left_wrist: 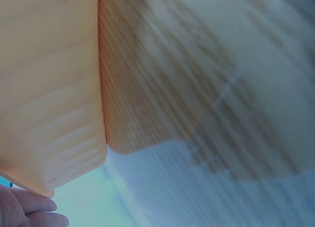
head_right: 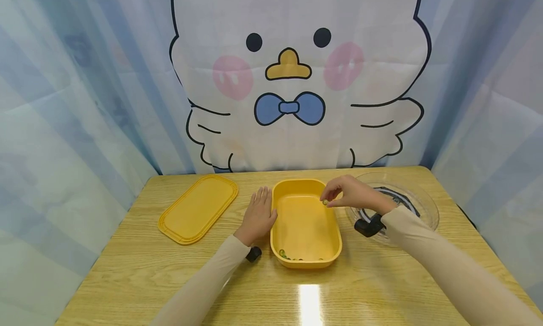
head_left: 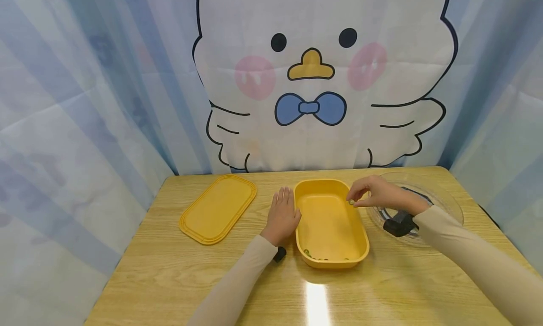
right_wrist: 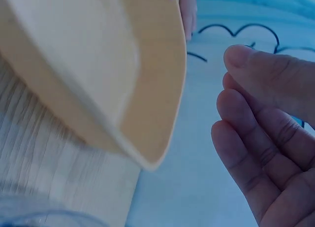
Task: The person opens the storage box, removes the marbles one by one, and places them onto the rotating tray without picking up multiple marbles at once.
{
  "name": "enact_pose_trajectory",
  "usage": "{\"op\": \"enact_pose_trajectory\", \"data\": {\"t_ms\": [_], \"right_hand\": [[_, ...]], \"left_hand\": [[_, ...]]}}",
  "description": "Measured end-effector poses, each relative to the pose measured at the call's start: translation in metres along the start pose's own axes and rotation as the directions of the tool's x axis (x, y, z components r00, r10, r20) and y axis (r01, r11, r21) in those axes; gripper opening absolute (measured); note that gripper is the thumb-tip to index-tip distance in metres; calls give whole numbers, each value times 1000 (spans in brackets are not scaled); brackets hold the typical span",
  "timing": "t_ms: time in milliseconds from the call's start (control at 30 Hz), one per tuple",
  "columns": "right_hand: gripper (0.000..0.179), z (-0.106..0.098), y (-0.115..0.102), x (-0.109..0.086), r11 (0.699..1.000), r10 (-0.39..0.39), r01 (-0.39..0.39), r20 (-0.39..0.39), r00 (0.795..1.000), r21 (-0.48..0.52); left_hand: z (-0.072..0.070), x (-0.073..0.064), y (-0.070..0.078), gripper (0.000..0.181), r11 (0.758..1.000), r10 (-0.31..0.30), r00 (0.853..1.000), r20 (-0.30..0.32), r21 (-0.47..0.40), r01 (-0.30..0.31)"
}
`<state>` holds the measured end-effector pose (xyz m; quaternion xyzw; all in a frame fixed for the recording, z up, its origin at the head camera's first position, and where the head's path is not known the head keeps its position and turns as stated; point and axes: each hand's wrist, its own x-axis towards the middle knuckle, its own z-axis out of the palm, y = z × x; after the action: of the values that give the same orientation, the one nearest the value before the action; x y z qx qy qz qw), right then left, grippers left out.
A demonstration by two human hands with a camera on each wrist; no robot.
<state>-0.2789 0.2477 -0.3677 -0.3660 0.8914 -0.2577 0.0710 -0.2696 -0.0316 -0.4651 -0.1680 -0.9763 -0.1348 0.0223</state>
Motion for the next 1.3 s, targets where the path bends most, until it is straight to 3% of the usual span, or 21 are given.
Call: {"op": "enact_pose_trajectory", "data": {"t_ms": [333, 533, 767, 1000, 1300], "right_hand": [[12, -13, 42, -35, 992, 125, -124, -115, 985, 19], [17, -21, 63, -54, 969, 247, -245, -133, 960, 34], [22, -24, 91, -70, 946, 324, -321, -154, 933, 42], [23, -19, 112, -85, 926, 376, -368, -125, 918, 78], [20, -8, 128, -94, 917, 395, -389, -53, 917, 89]], "left_hand": [[-2, -2, 1, 60, 1000, -5, 1000, 20, 9, 5], [-3, -2, 1, 60, 1000, -10, 1000, 16, 12, 10], [-2, -2, 1, 59, 1000, -5, 1000, 14, 15, 5], [-3, -2, 2, 60, 1000, -10, 1000, 27, 18, 10], [-4, -2, 3, 60, 1000, -16, 1000, 24, -5, 16]]}}
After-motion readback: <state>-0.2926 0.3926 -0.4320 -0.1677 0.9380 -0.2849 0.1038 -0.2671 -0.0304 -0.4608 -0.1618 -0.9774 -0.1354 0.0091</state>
